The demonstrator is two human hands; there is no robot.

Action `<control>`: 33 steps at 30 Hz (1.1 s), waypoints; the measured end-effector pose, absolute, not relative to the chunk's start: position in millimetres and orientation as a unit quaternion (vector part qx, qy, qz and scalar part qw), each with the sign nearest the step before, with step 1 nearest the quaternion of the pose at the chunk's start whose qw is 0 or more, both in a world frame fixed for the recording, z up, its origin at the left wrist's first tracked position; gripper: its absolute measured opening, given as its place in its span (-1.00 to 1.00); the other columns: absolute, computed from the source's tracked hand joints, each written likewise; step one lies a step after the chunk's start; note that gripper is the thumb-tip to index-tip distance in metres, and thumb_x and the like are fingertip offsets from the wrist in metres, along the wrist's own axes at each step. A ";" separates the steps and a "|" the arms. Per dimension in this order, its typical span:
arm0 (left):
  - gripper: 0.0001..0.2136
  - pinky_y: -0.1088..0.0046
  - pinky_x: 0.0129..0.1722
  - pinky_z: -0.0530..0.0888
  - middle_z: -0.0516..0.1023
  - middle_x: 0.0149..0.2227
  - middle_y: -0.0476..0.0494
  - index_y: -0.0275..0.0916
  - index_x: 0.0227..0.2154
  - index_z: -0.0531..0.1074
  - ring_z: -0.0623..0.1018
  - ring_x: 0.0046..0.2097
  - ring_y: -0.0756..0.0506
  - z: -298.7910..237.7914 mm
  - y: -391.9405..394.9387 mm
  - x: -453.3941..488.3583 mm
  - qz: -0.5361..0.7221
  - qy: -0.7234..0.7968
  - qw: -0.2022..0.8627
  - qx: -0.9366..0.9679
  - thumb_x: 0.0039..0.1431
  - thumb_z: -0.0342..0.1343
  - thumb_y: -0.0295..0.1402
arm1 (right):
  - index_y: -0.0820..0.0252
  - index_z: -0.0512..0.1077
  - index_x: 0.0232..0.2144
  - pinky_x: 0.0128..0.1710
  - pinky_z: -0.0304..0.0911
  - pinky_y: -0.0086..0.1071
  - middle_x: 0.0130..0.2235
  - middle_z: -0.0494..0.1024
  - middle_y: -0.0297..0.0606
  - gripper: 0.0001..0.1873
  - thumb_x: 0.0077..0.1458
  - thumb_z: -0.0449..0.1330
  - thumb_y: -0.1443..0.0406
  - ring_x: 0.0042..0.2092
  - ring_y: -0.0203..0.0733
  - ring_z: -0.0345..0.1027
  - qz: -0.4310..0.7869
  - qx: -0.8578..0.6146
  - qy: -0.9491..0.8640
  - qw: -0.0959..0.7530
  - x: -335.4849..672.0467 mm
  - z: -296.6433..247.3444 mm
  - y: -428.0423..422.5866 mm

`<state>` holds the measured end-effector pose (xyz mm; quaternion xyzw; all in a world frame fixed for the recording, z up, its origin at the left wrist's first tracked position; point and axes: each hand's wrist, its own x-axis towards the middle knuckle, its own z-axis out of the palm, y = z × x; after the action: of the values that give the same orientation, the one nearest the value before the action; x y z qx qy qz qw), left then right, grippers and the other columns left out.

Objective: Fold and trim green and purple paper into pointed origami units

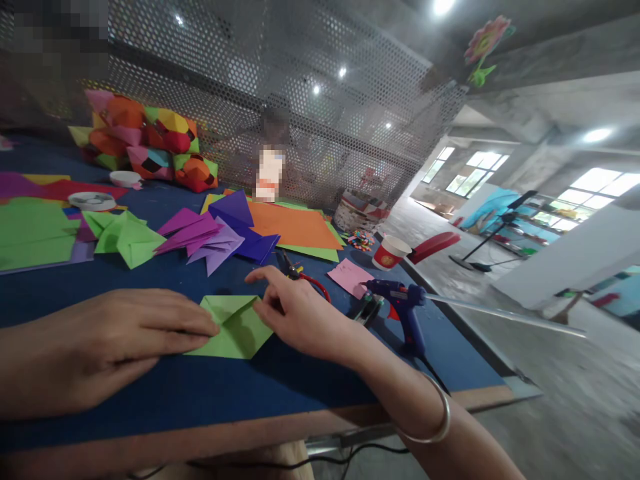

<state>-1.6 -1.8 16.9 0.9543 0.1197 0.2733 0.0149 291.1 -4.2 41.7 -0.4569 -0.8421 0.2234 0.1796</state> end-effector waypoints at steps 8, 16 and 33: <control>-0.54 0.41 0.19 0.76 0.87 0.06 -0.11 -0.16 -0.01 0.76 0.82 0.11 -0.15 18.9 -5.6 -10.3 0.262 0.147 0.066 0.951 0.33 0.00 -0.65 | 0.14 0.70 0.19 -0.16 0.47 -0.37 -0.15 0.79 -0.25 -0.53 0.33 0.22 0.45 -0.20 -0.18 0.62 0.300 -0.339 -0.886 0.102 304.7 67.7 -21.5; -0.56 0.45 0.17 0.75 0.87 0.05 -0.13 -0.14 -0.04 0.75 0.83 0.07 -0.15 14.2 -11.3 -14.5 0.269 0.160 0.068 0.947 0.30 0.02 -0.63 | 0.16 0.60 0.38 0.33 0.48 -0.10 0.20 0.64 -0.01 -0.28 0.20 0.32 0.55 0.22 0.01 0.56 0.184 -0.309 -0.922 0.145 307.8 62.8 -15.2; -0.57 0.47 -0.20 0.69 0.83 -0.01 -0.12 -0.08 -0.05 0.71 0.79 -0.15 -0.14 15.8 -26.1 2.1 0.261 0.122 0.104 0.952 0.36 -0.06 -0.56 | 0.10 0.83 -0.21 0.17 0.57 -0.29 0.01 0.86 -0.13 -0.69 0.32 0.58 -0.01 0.10 -0.10 0.74 0.444 -0.241 -0.850 0.151 310.4 45.2 12.8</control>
<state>2.1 -26.1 15.8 0.9518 0.1225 0.2614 0.1041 310.4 12.8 45.2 -0.2411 -0.8499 0.4436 0.1508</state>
